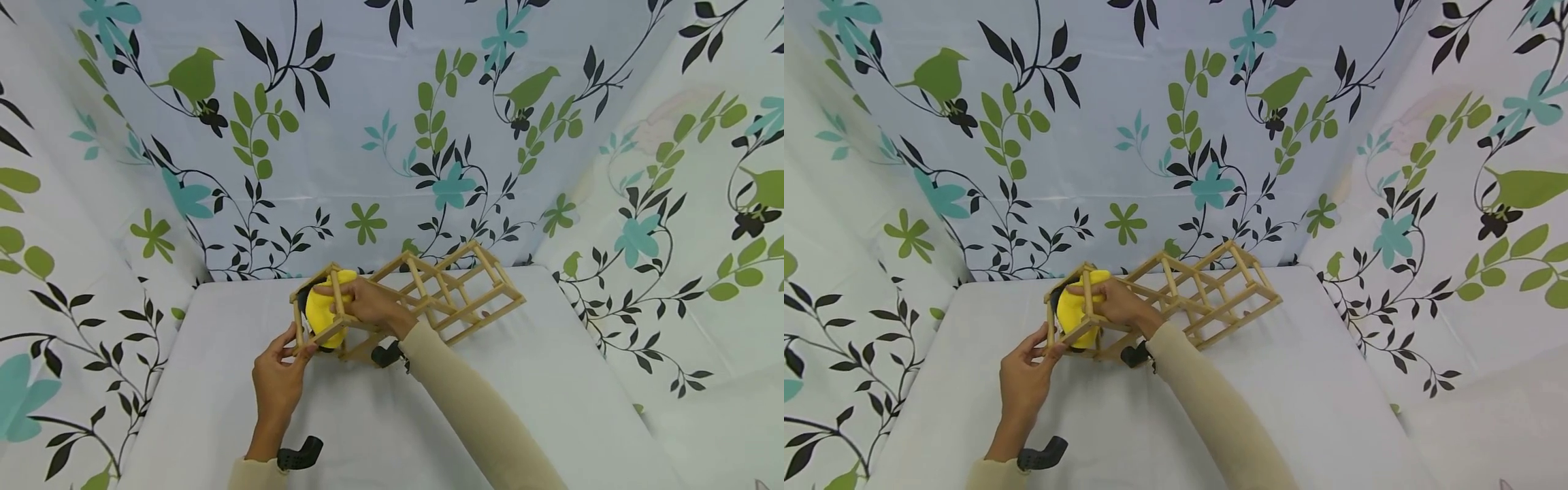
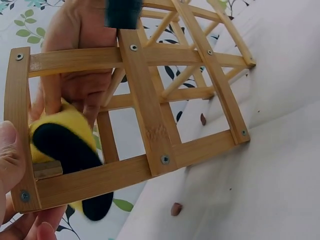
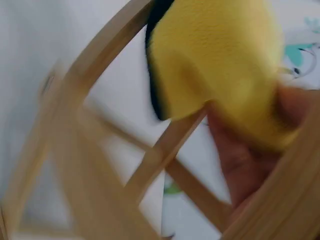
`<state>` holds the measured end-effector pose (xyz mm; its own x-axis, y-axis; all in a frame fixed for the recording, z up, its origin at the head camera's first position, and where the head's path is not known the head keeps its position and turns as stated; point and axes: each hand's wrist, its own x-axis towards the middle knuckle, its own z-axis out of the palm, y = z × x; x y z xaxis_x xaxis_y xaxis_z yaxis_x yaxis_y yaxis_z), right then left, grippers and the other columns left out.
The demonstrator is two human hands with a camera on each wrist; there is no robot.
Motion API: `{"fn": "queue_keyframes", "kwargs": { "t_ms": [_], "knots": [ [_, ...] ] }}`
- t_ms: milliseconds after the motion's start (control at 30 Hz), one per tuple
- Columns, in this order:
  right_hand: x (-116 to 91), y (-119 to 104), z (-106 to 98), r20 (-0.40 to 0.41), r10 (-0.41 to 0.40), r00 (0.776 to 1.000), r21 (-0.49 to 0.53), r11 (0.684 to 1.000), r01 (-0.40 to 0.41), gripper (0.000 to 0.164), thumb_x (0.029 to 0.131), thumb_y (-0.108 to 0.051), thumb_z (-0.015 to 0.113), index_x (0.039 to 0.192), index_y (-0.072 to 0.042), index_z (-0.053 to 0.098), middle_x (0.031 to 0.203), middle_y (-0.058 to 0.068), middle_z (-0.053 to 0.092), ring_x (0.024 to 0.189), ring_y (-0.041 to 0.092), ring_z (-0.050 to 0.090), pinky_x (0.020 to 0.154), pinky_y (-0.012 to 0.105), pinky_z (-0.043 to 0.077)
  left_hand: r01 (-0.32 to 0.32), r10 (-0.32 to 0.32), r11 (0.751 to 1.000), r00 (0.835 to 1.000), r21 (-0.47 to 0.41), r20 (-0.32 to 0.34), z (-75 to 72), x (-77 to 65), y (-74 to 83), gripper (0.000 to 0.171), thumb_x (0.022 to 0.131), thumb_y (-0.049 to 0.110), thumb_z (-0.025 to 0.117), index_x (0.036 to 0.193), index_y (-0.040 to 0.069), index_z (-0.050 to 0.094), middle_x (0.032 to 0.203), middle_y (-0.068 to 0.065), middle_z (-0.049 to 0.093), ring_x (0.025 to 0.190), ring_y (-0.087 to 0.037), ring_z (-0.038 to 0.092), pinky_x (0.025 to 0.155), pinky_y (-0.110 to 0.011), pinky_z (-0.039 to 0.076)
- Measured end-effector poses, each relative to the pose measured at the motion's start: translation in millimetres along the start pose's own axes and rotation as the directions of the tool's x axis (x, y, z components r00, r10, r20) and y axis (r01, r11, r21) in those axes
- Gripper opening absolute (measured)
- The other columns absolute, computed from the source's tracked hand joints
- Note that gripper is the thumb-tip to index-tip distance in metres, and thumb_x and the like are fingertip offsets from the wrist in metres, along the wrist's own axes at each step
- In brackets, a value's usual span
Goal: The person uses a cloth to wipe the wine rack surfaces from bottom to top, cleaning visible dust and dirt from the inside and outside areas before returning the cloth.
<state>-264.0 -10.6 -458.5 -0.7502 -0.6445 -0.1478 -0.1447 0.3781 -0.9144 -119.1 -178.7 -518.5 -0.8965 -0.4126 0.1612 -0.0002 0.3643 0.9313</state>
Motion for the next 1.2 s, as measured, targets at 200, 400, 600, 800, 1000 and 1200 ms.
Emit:
{"fn": "queue_keyframes", "kwargs": {
  "t_ms": [200,400,600,800,1000,1200],
  "knots": [
    [3.8,0.1,-2.7,0.065,0.132,0.989,-0.142,0.982,-0.121,0.025,0.1,-0.019,0.06,0.12,-0.025,0.074,0.133,-0.01,0.065,0.129,0.014,0.054,0.089,0.027,0.047,0.004,-0.004,1.0,1.0,0.0,-0.013,1.9,-1.8,-0.1,0.06,0.086,0.039,0.075,0.141,0.023,0.058,0.132,0.004,0.065,0.085,-0.009,0.062,0.06,-0.016,0.052],
    [1.1,-0.9,-6.8,0.127,0.171,0.977,-0.21,0.967,-0.142,0.028,0.101,-0.013,0.058,0.124,-0.021,0.072,0.128,-0.004,0.069,0.11,0.014,0.061,0.075,0.025,0.051,0.007,-0.007,1.0,1.0,0.013,0.003,4.1,-3.8,-1.1,0.062,0.085,0.041,0.075,0.141,0.023,0.058,0.133,0.004,0.065,0.086,-0.009,0.061,0.061,-0.016,0.052],
    [3.9,-7.7,-4.4,0.129,0.127,0.984,-0.198,0.975,-0.1,0.026,0.103,-0.024,0.056,0.12,-0.012,0.072,0.114,0.005,0.072,0.102,0.016,0.066,0.074,0.026,0.054,-0.01,0.01,1.0,1.0,0.027,-0.013,2.6,-2.4,0.6,0.062,0.085,0.041,0.075,0.142,0.023,0.057,0.133,0.003,0.065,0.089,-0.01,0.06,0.062,-0.014,0.052],
    [7.4,-11.0,-16.7,0.182,0.289,0.94,-0.381,0.902,-0.204,0.034,0.104,-0.02,0.052,0.078,-0.011,0.072,0.07,0.006,0.069,0.063,0.021,0.071,0.058,0.033,0.06,0.002,-0.001,1.0,1.0,0.016,-0.024,5.6,-1.0,-0.3,0.062,0.083,0.041,0.077,0.14,0.023,0.059,0.131,0.003,0.066,0.085,-0.009,0.06,0.059,-0.016,0.051],
    [-9.9,-15.2,-38.6,0.123,0.156,0.98,-0.384,0.918,-0.098,0.015,0.097,-0.019,0.066,0.095,-0.016,0.081,0.093,0.0,0.074,0.071,0.009,0.062,0.064,0.023,0.056,-0.028,0.029,0.999,0.999,0.025,-0.043,7.6,4.2,-1.6,0.062,0.083,0.04,0.077,0.14,0.022,0.06,0.131,0.004,0.067,0.087,-0.008,0.06,0.06,-0.015,0.05],
    [-42.0,-35.4,-52.8,-0.115,0.007,0.993,-0.401,0.915,-0.053,0.027,0.094,-0.024,0.071,0.12,-0.03,0.073,0.134,-0.003,0.065,0.09,0.011,0.058,0.066,0.021,0.051,-0.03,0.031,0.999,0.999,0.03,-0.042,4.2,9.5,-2.0,0.062,0.083,0.04,0.078,0.14,0.021,0.059,0.131,0.004,0.067,0.087,-0.008,0.06,0.06,-0.015,0.05]
  ]
}}
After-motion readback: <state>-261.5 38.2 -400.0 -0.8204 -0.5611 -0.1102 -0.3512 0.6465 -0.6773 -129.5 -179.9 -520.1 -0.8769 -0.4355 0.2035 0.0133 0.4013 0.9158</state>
